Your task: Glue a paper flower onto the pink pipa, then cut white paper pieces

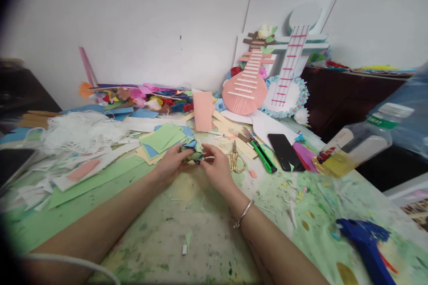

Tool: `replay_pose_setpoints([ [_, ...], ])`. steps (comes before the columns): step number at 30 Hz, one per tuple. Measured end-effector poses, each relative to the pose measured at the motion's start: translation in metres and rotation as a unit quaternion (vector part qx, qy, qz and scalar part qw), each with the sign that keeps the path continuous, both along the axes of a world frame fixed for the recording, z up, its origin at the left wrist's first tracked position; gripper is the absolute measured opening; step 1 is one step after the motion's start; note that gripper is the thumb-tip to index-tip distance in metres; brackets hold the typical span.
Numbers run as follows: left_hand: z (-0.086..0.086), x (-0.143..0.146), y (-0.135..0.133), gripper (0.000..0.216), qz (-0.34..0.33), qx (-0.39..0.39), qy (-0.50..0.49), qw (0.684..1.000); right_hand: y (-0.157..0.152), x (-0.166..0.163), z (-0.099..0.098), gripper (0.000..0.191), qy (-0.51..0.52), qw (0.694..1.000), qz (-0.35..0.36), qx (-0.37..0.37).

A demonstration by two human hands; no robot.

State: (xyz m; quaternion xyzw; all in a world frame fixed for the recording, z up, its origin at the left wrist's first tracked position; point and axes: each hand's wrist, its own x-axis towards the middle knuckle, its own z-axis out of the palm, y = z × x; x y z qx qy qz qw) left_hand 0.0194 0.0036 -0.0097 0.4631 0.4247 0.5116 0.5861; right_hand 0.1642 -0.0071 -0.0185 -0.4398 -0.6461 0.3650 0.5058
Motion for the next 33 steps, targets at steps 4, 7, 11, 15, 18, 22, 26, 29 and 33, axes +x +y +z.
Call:
replay_pose_setpoints([
  [4, 0.007, 0.001, -0.005, 0.014, -0.030, -0.078, -0.110, 0.990, 0.007, 0.011, 0.000, 0.030, 0.080, 0.995, 0.022, -0.048],
  [7, 0.010, -0.002, -0.005, 0.008, -0.025, -0.090, -0.117, 0.989, 0.007, 0.011, 0.002, 0.030, 0.119, 0.991, 0.021, -0.062],
  [11, 0.010, -0.008, -0.002, 0.007, -0.039, -0.116, -0.089, 0.989, 0.004, 0.008, 0.003, 0.029, 0.105, 0.993, 0.005, -0.051],
  [15, 0.009, -0.010, -0.001, 0.023, -0.042, -0.091, -0.027, 0.995, 0.001, 0.008, 0.005, 0.027, 0.089, 0.995, -0.016, -0.033],
  [18, 0.008, -0.010, 0.000, 0.028, -0.027, -0.046, 0.024, 0.998, 0.000, 0.008, 0.007, 0.029, 0.104, 0.994, 0.003, -0.036],
  [22, 0.007, -0.013, 0.000, 0.027, -0.069, -0.003, 0.029, 0.997, 0.000, 0.008, 0.008, 0.032, 0.130, 0.990, 0.021, -0.053],
  [26, 0.006, -0.016, 0.000, 0.028, -0.083, 0.027, 0.044, 0.995, -0.001, 0.008, 0.006, 0.024, 0.116, 0.992, 0.009, -0.055],
  [29, 0.005, -0.016, 0.000, 0.030, -0.073, 0.053, 0.110, 0.990, -0.003, 0.006, 0.003, 0.022, 0.107, 0.994, -0.024, -0.029],
  [33, 0.004, -0.014, 0.001, 0.023, -0.054, 0.104, 0.149, 0.982, -0.007, 0.002, 0.000, 0.025, 0.058, 0.996, -0.072, 0.003],
])
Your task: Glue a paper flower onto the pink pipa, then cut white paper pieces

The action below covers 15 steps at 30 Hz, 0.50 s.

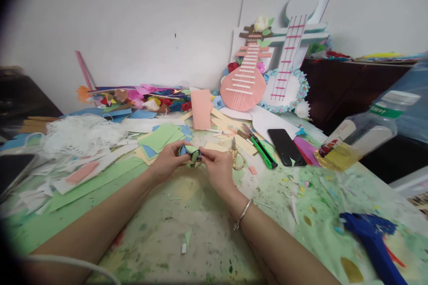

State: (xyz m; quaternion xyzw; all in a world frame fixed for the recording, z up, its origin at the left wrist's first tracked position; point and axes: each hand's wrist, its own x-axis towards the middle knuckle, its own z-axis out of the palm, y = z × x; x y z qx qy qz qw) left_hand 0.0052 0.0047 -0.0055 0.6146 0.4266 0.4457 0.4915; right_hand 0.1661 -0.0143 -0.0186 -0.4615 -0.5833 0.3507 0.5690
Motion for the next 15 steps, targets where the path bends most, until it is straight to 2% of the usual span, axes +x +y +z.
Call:
replay_pose_setpoints([
  [7, -0.004, 0.008, -0.004, 0.021, 0.092, 0.071, 0.002, 0.993, -0.012, -0.006, 0.005, 0.030, -0.134, 0.987, -0.041, 0.077],
  [11, -0.004, 0.014, -0.010, 0.019, 0.138, 0.097, 0.038, 0.985, -0.014, -0.009, 0.004, 0.030, -0.159, 0.982, -0.064, 0.078],
  [15, -0.003, 0.022, -0.017, 0.017, 0.181, 0.130, 0.056, 0.973, -0.016, -0.015, 0.001, 0.034, -0.231, 0.965, -0.103, 0.068],
])
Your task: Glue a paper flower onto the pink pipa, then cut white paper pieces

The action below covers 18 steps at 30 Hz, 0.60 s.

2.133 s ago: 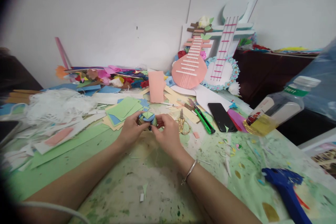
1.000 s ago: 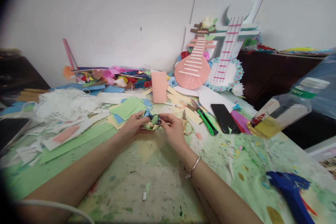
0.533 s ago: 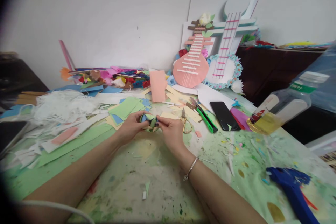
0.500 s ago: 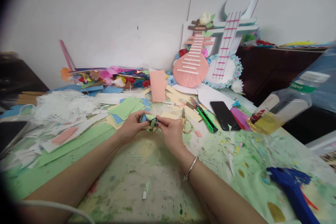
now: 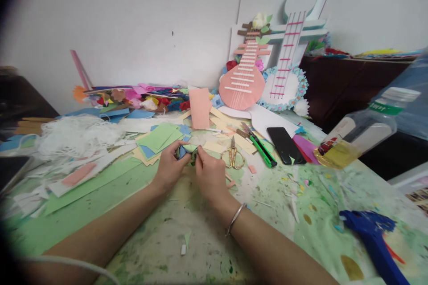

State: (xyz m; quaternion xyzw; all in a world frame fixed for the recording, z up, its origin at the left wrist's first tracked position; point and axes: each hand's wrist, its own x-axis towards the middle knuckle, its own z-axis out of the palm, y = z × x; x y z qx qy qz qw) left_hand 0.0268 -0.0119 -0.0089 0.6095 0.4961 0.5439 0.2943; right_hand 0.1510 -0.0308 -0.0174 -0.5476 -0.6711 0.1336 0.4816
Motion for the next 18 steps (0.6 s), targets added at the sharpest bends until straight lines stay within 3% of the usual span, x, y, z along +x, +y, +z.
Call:
replay_pose_setpoints([
  [4, -0.001, 0.006, -0.003, 0.016, 0.057, 0.005, 0.020, 0.998, -0.002, -0.009, -0.002, 0.040, -0.037, 0.999, -0.015, -0.008],
  [7, -0.002, 0.004, 0.002, 0.017, 0.057, -0.011, -0.020, 0.998, 0.003, -0.010, -0.004, 0.044, 0.025, 0.999, 0.030, -0.011],
  [9, -0.002, 0.001, 0.006, 0.021, 0.012, -0.055, -0.106, 0.993, 0.009, -0.005, -0.005, 0.047, 0.127, 0.988, 0.082, -0.027],
  [12, -0.001, -0.003, 0.010, 0.026, -0.103, -0.137, -0.254, 0.952, 0.019, 0.005, -0.002, 0.045, 0.285, 0.942, 0.154, -0.082],
  [14, 0.001, -0.005, 0.011, 0.028, -0.161, -0.168, -0.308, 0.922, 0.024, 0.013, 0.001, 0.042, 0.336, 0.918, 0.177, -0.116],
  [18, 0.003, -0.008, 0.011, 0.027, -0.202, -0.209, -0.337, 0.895, 0.025, 0.021, 0.005, 0.037, 0.370, 0.893, 0.206, -0.152],
])
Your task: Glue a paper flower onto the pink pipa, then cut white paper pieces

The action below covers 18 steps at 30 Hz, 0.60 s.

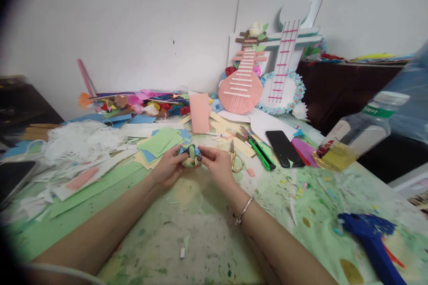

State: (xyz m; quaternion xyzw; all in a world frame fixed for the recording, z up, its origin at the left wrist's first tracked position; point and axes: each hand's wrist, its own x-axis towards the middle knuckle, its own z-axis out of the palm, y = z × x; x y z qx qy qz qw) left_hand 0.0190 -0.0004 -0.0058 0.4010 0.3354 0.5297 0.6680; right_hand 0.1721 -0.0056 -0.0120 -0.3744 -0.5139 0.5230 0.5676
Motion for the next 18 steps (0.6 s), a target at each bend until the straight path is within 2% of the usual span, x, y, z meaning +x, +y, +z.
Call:
replay_pose_setpoints([
  [6, 0.002, -0.008, 0.003, 0.021, -0.079, -0.005, 0.012, 0.997, 0.001, 0.002, -0.001, 0.036, 0.043, 0.998, 0.002, -0.050],
  [13, 0.008, -0.015, 0.004, 0.032, -0.063, -0.003, 0.097, 0.993, 0.000, 0.001, -0.004, 0.037, 0.024, 0.998, 0.009, -0.053],
  [18, 0.010, -0.021, 0.006, 0.032, -0.042, 0.009, 0.141, 0.989, -0.007, -0.006, -0.006, 0.034, 0.019, 0.993, 0.037, -0.115],
])
